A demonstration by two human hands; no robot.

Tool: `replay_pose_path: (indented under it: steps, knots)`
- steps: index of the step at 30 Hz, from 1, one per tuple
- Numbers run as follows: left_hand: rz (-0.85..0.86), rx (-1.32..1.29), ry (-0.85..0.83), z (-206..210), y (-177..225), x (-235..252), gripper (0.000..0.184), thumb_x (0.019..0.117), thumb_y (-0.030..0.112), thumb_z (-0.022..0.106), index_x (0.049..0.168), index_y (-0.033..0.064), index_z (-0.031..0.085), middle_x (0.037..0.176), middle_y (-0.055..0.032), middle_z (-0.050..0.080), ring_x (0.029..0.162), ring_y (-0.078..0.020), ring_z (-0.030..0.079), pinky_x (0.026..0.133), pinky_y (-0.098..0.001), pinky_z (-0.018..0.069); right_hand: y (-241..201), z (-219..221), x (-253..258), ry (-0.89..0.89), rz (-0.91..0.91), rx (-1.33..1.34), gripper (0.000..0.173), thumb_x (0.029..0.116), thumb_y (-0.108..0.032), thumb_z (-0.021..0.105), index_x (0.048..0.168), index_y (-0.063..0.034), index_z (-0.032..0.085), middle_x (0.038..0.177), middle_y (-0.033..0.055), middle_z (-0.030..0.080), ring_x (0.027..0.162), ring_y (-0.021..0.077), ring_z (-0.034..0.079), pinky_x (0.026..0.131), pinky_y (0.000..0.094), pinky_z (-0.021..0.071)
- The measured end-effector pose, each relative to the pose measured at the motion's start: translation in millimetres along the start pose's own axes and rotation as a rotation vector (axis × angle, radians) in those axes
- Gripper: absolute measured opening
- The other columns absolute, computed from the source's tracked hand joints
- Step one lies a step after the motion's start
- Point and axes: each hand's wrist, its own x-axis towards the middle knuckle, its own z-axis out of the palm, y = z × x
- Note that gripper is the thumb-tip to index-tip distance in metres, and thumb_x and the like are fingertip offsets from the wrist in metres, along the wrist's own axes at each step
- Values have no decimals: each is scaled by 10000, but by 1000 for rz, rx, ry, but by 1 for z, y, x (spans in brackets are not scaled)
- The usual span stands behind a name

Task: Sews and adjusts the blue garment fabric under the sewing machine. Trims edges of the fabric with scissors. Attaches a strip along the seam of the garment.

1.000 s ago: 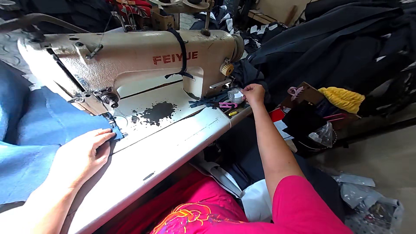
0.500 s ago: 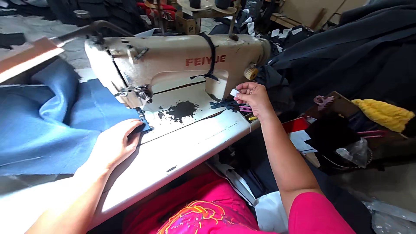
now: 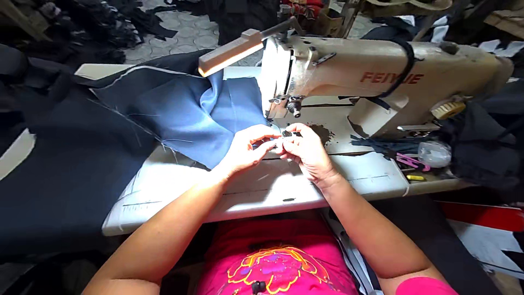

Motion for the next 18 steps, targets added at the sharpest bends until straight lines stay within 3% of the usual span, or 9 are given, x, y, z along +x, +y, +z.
replay_pose_path:
  steps: [2, 8, 11, 14, 18]
  knots:
    - [-37, -106, -40, -2, 1, 1, 207, 971, -5, 592, 1139, -37, 708, 1098, -67, 698, 960, -51, 663, 872, -207, 566, 1, 1, 3, -54, 90, 95, 323, 980, 86, 527, 1216, -134, 524, 884, 17, 707, 700, 66, 690, 658, 211, 591]
    - [-60, -226, -100, -4, 2, 3, 83, 954, 10, 633, 990, -9, 705, 1032, -46, 698, 962, -73, 671, 864, -236, 577, 1, -2, 7, -142, 214, 165, 253, 993, 40, 528, 1164, -146, 550, 896, 14, 712, 702, 72, 694, 642, 207, 592]
    - [-36, -4, -86, -3, 5, 2, 111, 969, 59, 634, 949, -11, 718, 925, -37, 691, 853, -26, 645, 795, -179, 543, 2, -5, 1, -94, 44, -257, 233, 1010, -12, 540, 1238, -57, 557, 965, 44, 675, 777, 74, 666, 721, 246, 584]
    - [42, 350, -90, -1, 3, -1, 146, 969, 78, 627, 929, 13, 752, 861, -80, 696, 819, -123, 658, 781, -277, 530, 3, -10, 3, -10, -206, -713, 208, 1031, -28, 496, 1068, 20, 695, 1038, 136, 683, 895, 173, 659, 816, 332, 557]
    - [82, 486, -87, 2, -1, -3, 178, 975, 83, 603, 930, 33, 768, 866, -96, 712, 854, -192, 687, 798, -346, 543, 5, -11, 2, -29, -416, -1002, 99, 948, -29, 626, 947, 26, 709, 1050, 190, 656, 984, 301, 649, 882, 440, 544]
